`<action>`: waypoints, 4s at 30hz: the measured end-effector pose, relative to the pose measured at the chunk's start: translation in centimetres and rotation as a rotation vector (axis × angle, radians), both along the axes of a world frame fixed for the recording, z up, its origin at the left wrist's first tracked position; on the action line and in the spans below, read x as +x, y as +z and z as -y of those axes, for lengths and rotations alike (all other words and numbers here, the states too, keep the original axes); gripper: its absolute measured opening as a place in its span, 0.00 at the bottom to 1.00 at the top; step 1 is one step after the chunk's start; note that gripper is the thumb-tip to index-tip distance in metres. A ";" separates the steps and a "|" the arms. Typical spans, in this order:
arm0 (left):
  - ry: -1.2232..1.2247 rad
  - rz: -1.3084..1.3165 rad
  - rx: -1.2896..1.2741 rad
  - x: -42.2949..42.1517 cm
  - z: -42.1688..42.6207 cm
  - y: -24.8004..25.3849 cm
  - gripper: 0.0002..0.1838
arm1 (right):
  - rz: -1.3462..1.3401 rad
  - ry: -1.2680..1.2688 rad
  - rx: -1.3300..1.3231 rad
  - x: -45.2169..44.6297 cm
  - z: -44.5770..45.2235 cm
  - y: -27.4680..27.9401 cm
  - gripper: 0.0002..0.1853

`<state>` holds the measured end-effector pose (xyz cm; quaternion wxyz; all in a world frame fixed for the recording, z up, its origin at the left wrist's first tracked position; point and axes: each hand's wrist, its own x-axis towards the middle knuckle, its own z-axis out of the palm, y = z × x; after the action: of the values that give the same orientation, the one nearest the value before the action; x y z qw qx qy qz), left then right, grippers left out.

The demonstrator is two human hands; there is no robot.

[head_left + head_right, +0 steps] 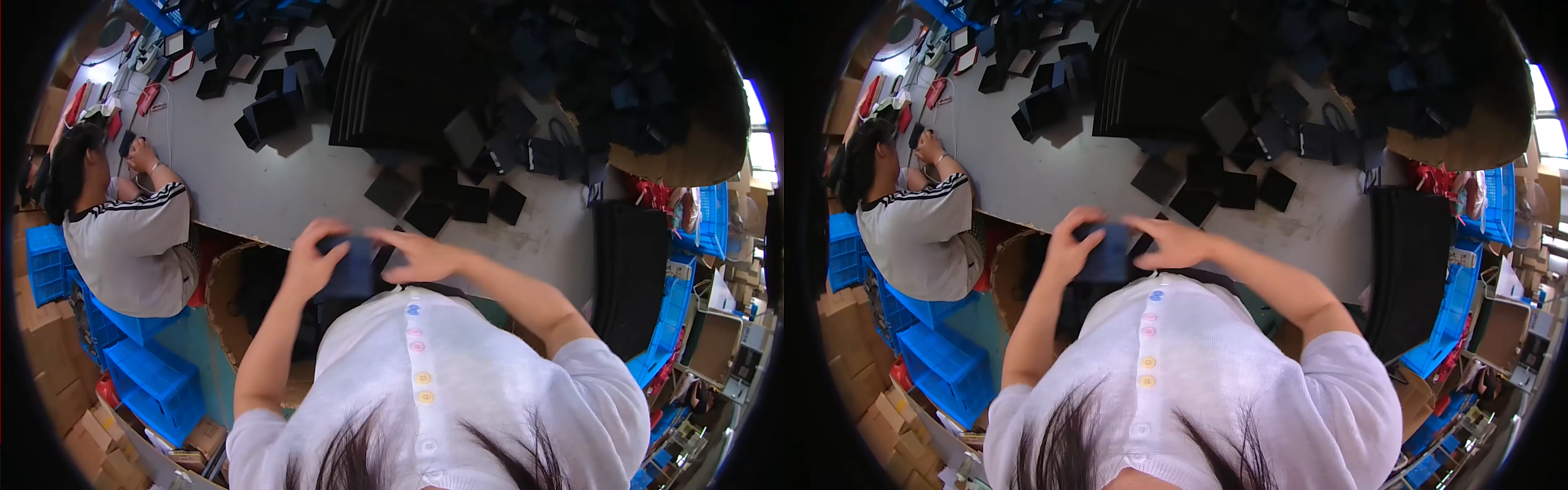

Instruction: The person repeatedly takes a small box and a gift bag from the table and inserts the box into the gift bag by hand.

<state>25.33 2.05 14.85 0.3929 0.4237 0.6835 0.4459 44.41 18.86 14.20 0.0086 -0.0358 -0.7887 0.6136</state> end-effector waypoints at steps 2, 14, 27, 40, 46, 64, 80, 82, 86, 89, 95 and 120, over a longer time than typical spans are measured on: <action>-0.156 -0.386 -0.247 -3.8 6.1 0.7 0.22 | 0.261 -0.097 0.443 2.5 -7.1 -0.6 0.28; -0.039 -0.478 -0.336 1.1 1.0 -2.2 0.28 | 0.547 -0.726 1.092 7.6 -23.1 -12.4 0.36; -0.224 -0.518 -0.182 2.5 -6.1 2.2 0.28 | 0.753 -1.334 0.956 10.4 -25.4 0.7 0.26; -0.020 -0.476 0.484 7.7 -15.3 6.0 0.61 | -0.102 -0.818 0.586 0.8 -8.1 11.5 0.16; -0.008 -0.402 0.500 5.4 -13.7 3.5 0.56 | -0.451 -0.847 0.709 -0.7 -7.1 10.7 0.14; 0.142 -1.226 -0.316 -20.4 -12.0 -7.5 0.56 | 0.189 -1.050 -0.877 -2.4 -8.8 6.2 0.27; -0.148 -0.740 -0.377 -8.2 -2.1 -12.4 0.60 | 0.134 -1.071 -0.577 -0.9 -7.6 1.8 0.20; 0.072 -0.647 -0.150 -7.2 -2.2 -10.2 0.56 | 0.137 -1.118 -0.434 -0.2 -7.8 0.0 0.20; 0.082 -0.307 0.160 -2.3 -4.5 2.0 0.51 | 0.181 -1.088 -0.312 -0.7 -6.0 1.2 0.18; 0.023 -0.310 0.186 0.1 -5.9 3.3 0.49 | 0.197 -0.997 -0.411 -1.2 -5.2 1.1 0.16; -0.108 -0.488 0.045 2.0 -5.8 3.4 0.48 | 0.229 -0.875 -0.384 -1.6 -4.1 1.9 0.12; 0.016 -0.424 -0.335 0.0 3.8 2.6 0.26 | 1.203 -0.819 0.911 14.4 -27.7 -9.9 0.58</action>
<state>25.30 -1.72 17.42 0.3021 0.4314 0.8181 0.2311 58.81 46.54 4.28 -0.1768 -0.6302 -0.7534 0.0620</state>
